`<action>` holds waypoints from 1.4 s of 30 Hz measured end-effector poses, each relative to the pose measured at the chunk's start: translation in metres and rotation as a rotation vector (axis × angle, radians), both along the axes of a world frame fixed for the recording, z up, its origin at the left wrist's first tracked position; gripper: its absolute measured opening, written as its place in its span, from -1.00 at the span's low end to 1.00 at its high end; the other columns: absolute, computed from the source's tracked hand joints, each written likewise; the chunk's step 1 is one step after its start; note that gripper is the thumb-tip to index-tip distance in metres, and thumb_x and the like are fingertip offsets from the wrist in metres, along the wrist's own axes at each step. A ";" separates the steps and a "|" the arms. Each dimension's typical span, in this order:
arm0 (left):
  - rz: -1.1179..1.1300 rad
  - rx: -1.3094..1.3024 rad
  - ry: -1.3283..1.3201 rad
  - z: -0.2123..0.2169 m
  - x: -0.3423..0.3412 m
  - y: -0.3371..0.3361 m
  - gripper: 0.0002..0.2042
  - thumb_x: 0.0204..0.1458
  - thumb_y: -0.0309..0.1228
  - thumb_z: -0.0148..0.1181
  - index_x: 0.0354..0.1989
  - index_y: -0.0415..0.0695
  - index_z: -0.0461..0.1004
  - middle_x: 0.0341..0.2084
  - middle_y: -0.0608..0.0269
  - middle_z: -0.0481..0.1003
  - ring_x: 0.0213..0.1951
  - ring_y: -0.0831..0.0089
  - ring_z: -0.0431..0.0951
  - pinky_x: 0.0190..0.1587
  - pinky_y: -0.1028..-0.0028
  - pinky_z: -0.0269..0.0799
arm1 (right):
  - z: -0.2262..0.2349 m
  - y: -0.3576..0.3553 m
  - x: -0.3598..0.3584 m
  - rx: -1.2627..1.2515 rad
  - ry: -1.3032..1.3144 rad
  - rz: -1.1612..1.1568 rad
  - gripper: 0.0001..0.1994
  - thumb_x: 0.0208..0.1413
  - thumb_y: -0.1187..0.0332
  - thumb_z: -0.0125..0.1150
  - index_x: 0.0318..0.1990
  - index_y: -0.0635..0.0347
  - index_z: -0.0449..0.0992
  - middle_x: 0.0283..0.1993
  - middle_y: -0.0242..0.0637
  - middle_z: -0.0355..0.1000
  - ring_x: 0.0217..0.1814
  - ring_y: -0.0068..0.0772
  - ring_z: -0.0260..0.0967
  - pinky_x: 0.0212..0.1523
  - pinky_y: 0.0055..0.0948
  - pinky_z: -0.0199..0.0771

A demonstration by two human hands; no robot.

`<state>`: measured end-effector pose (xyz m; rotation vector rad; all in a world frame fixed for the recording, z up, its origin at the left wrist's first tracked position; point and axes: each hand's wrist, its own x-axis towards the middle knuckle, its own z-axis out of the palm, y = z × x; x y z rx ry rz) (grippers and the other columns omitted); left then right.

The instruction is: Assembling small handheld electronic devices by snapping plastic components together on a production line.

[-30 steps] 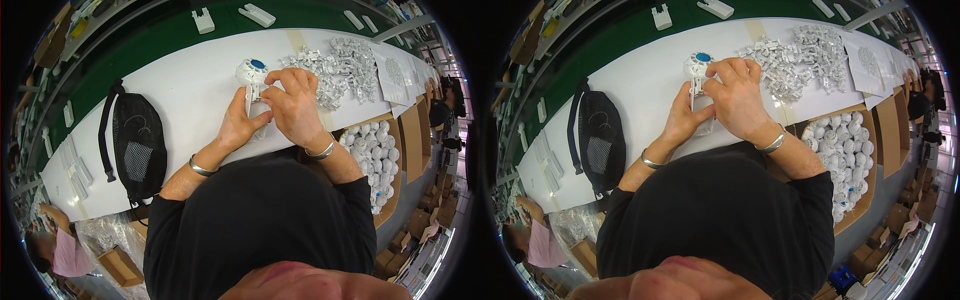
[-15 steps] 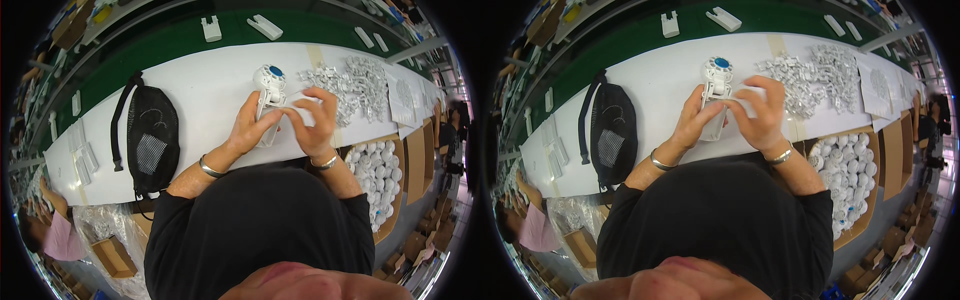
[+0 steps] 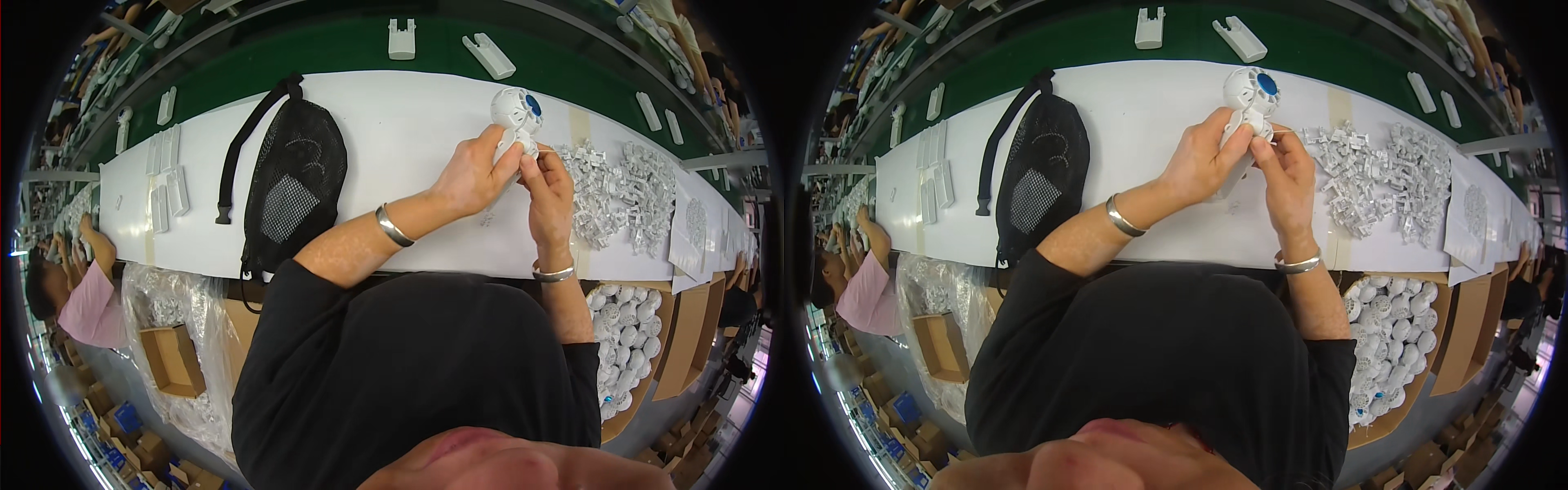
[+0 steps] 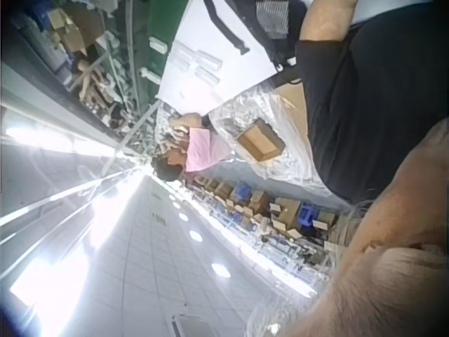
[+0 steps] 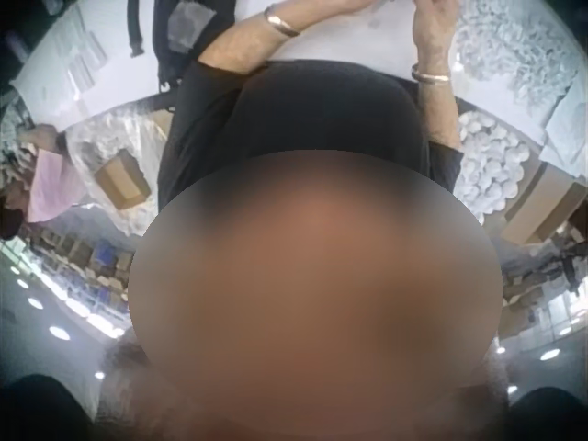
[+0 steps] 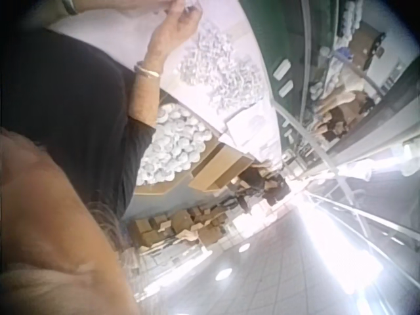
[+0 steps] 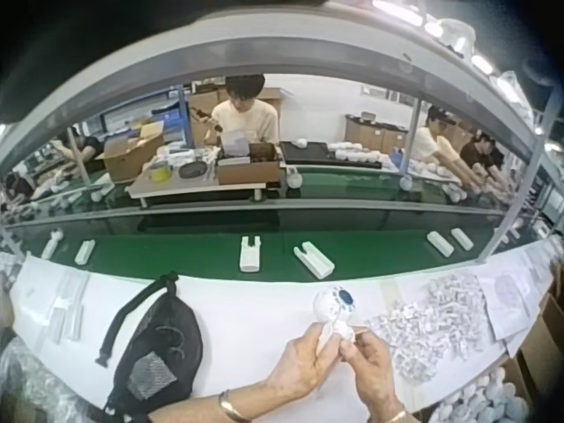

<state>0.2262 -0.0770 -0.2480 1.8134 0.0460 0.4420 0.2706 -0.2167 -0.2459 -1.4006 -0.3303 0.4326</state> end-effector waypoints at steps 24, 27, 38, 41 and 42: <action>0.758 -0.112 0.889 -0.059 0.072 0.404 -0.42 0.02 0.12 0.08 -0.11 -0.22 0.50 -0.14 0.01 0.52 -0.13 0.20 0.53 -0.06 0.29 0.41 | -0.202 -0.474 -0.075 -1.357 0.256 -0.838 -0.39 -0.06 -0.03 0.29 0.11 0.11 0.39 0.11 0.04 0.36 0.11 0.07 0.30 0.12 -0.23 0.30; 1.082 0.296 0.870 -0.054 0.060 0.402 -0.35 -0.03 0.19 0.07 -0.11 -0.23 0.50 -0.11 -0.08 0.49 -0.09 0.16 0.51 -0.05 0.24 0.41 | -0.152 -0.397 -0.061 -1.691 0.068 -0.765 -0.40 -0.09 0.00 0.31 0.10 0.09 0.40 0.07 0.05 0.38 0.08 0.06 0.32 0.10 -0.25 0.32; 0.638 0.647 1.080 -0.066 0.115 0.335 -0.15 -0.15 0.24 0.14 0.09 -0.35 0.30 0.00 -0.06 0.44 0.05 0.11 0.45 0.11 0.30 0.33 | -0.149 -0.421 -0.074 -1.627 0.105 -0.600 -0.35 -0.15 0.12 0.36 0.15 0.11 0.36 -0.04 -0.02 0.45 -0.08 0.03 0.40 -0.02 -0.16 0.40; 0.728 0.447 0.986 -0.065 0.129 0.328 -0.22 -0.23 0.02 0.34 0.04 -0.38 0.29 -0.06 -0.03 0.48 -0.06 0.19 0.53 0.01 0.40 0.41 | -0.158 -0.487 -0.098 -1.457 -0.173 -0.930 -0.36 -0.06 0.12 0.32 0.20 0.13 0.31 -0.02 -0.09 0.45 -0.10 -0.11 0.42 -0.05 -0.14 0.42; 0.728 0.454 0.993 -0.054 0.124 0.322 -0.22 -0.23 0.02 0.34 0.04 -0.38 0.29 -0.06 -0.03 0.48 -0.06 0.19 0.53 0.01 0.40 0.41 | -0.114 -0.466 -0.108 -1.458 -0.165 -0.923 -0.36 -0.06 0.12 0.32 0.20 0.13 0.31 -0.02 -0.09 0.45 -0.10 -0.11 0.42 -0.05 -0.14 0.42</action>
